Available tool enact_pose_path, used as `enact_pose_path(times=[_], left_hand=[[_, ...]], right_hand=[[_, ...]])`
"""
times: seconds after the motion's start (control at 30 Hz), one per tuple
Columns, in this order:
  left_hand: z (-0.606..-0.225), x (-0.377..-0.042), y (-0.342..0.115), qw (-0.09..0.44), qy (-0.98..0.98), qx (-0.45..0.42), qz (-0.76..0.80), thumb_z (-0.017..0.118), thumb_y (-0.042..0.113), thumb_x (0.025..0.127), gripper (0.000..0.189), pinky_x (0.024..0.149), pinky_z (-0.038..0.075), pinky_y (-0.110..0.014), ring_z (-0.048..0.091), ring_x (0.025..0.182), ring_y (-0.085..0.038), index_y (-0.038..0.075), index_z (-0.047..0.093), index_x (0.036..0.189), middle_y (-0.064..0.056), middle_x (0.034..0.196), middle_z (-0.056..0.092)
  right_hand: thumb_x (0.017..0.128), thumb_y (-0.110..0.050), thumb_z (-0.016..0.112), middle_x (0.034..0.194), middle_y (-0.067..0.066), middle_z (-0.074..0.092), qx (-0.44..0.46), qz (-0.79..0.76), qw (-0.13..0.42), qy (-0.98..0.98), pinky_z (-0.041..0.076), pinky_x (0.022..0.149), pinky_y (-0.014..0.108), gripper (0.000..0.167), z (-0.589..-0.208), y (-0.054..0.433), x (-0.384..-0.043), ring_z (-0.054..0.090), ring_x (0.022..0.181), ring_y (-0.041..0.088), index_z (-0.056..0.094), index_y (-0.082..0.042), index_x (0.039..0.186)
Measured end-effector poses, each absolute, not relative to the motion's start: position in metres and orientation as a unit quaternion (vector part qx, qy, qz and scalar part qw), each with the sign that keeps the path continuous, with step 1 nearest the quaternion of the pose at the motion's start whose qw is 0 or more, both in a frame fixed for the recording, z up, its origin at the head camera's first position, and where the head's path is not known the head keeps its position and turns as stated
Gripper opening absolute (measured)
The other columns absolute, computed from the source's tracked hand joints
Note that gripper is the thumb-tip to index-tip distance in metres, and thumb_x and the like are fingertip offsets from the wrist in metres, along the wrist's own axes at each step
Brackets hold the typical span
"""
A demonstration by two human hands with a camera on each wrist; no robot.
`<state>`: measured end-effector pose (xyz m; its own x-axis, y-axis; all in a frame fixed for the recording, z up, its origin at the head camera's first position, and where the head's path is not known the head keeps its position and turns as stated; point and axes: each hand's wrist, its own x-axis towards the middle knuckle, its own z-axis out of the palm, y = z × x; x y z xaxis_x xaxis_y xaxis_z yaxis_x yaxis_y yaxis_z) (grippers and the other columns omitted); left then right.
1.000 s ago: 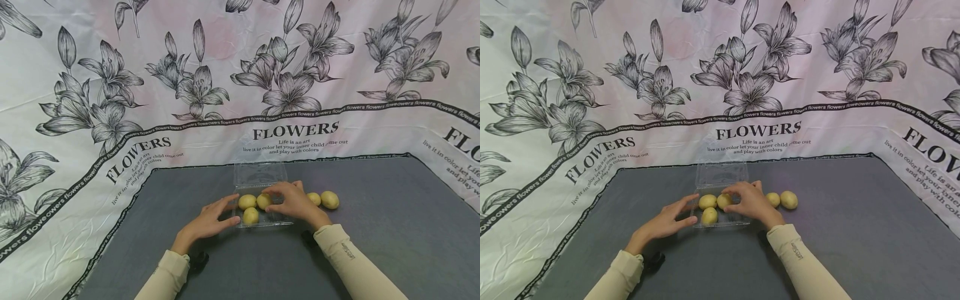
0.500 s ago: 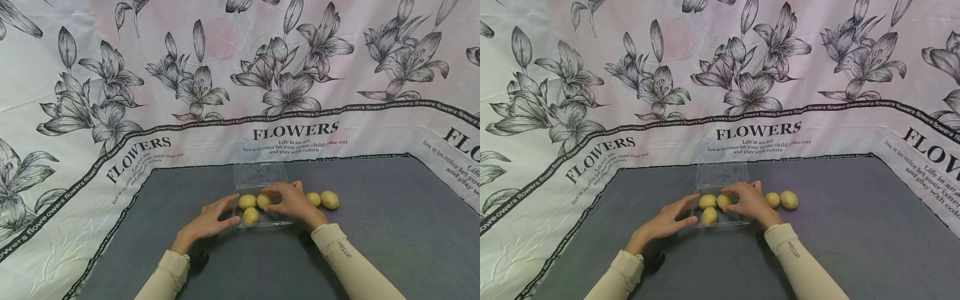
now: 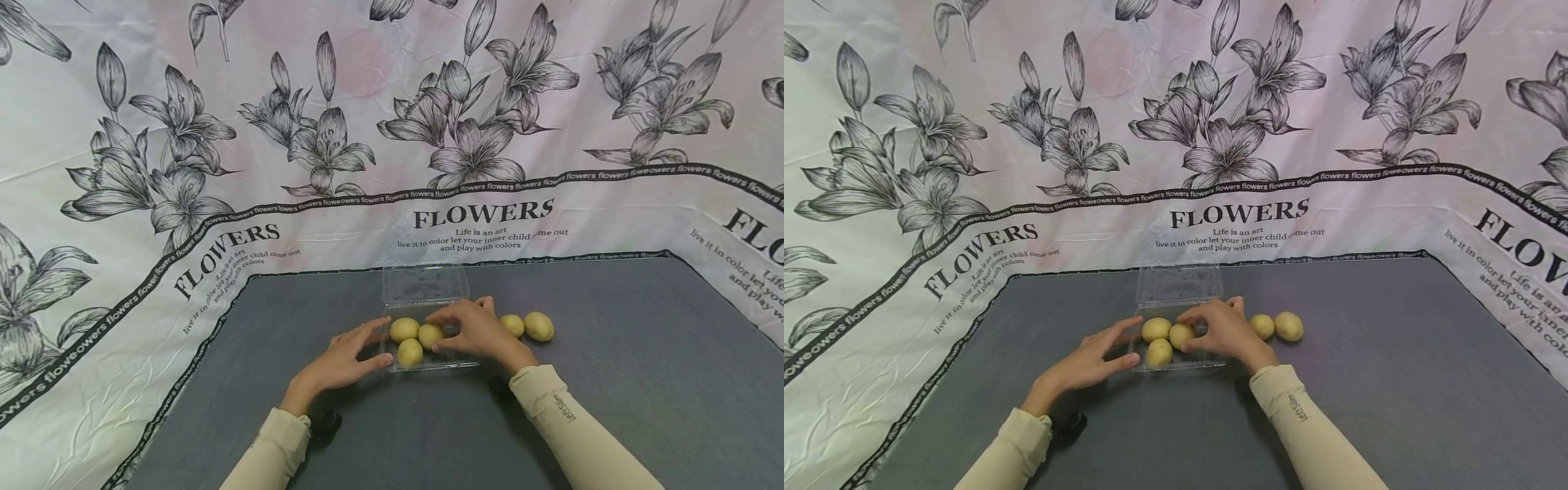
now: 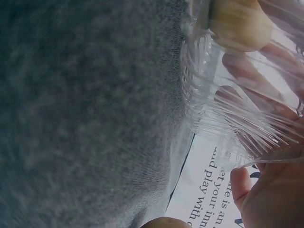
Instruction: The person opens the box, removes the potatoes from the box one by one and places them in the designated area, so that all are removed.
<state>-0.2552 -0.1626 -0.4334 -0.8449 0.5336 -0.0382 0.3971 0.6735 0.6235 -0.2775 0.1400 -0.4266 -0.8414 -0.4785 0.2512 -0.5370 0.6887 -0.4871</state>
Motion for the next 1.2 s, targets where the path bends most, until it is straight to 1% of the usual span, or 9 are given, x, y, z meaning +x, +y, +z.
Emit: enact_pose_path(times=[0.33,0.53,0.73,0.97,1.1,1.2], left_hand=[[-0.4355,-0.2569,-0.1626,0.11,0.908,0.257,0.312,0.057,0.059,0.099,0.073,0.117,0.015,-0.067,0.037,0.152,-0.025,0.039,0.024,0.161,0.003,0.157,0.049],[-0.4362,-0.2568,-0.1628,0.108,0.91,0.255,0.31,0.057,0.059,0.099,0.073,0.117,0.016,-0.067,0.038,0.151,-0.025,0.039,0.024,0.161,0.003,0.157,0.049],[-0.4368,-0.2572,-0.1627,0.107,0.909,0.257,0.31,0.057,0.059,0.099,0.073,0.116,0.016,-0.068,0.039,0.151,-0.024,0.038,0.024,0.161,0.003,0.158,0.048],[-0.4374,-0.2573,-0.1625,0.105,0.909,0.258,0.309,0.057,0.059,0.099,0.073,0.116,0.017,-0.068,0.038,0.151,-0.025,0.038,0.024,0.161,0.003,0.157,0.048],[-0.4376,-0.2573,-0.1624,0.104,0.909,0.26,0.31,0.056,0.059,0.1,0.072,0.116,0.016,-0.068,0.039,0.151,-0.024,0.039,0.024,0.161,0.003,0.157,0.048],[-0.4373,-0.2569,-0.1625,0.105,0.908,0.258,0.312,0.057,0.059,0.099,0.072,0.116,0.016,-0.068,0.04,0.15,-0.024,0.039,0.024,0.161,0.003,0.157,0.049]], right_hand=[[0.082,-0.035,0.086,0.112,-0.004,0.077,0.291,0.286,0.049,-0.912,0.019,0.083,0.046,0.043,-0.4256,0.1403,-0.2772,0.07,0.099,0.02,0.076,-0.024,0.121],[0.082,-0.035,0.086,0.114,-0.004,0.078,0.291,0.285,0.044,-0.912,0.018,0.082,0.045,0.044,-0.4244,0.1385,-0.2767,0.069,0.101,0.022,0.076,-0.022,0.122],[0.081,-0.037,0.087,0.108,-0.002,0.079,0.28,0.281,0.041,-0.917,0.017,0.084,0.047,0.046,-0.4235,0.1358,-0.2751,0.069,0.099,0.023,0.076,-0.021,0.123],[0.081,-0.037,0.087,0.108,0.001,0.077,0.268,0.286,0.033,-0.92,0.021,0.083,0.049,0.046,-0.4238,0.1351,-0.2734,0.063,0.1,0.025,0.075,-0.021,0.122],[0.081,-0.037,0.087,0.109,0.002,0.077,0.264,0.289,0.022,-0.92,0.023,0.086,0.052,0.046,-0.4248,0.1353,-0.2743,0.062,0.101,0.025,0.075,-0.022,0.123],[0.081,-0.038,0.087,0.109,0.001,0.077,0.264,0.285,0.02,-0.921,0.023,0.085,0.051,0.047,-0.4257,0.1351,-0.2756,0.062,0.1,0.024,0.074,-0.022,0.123]])
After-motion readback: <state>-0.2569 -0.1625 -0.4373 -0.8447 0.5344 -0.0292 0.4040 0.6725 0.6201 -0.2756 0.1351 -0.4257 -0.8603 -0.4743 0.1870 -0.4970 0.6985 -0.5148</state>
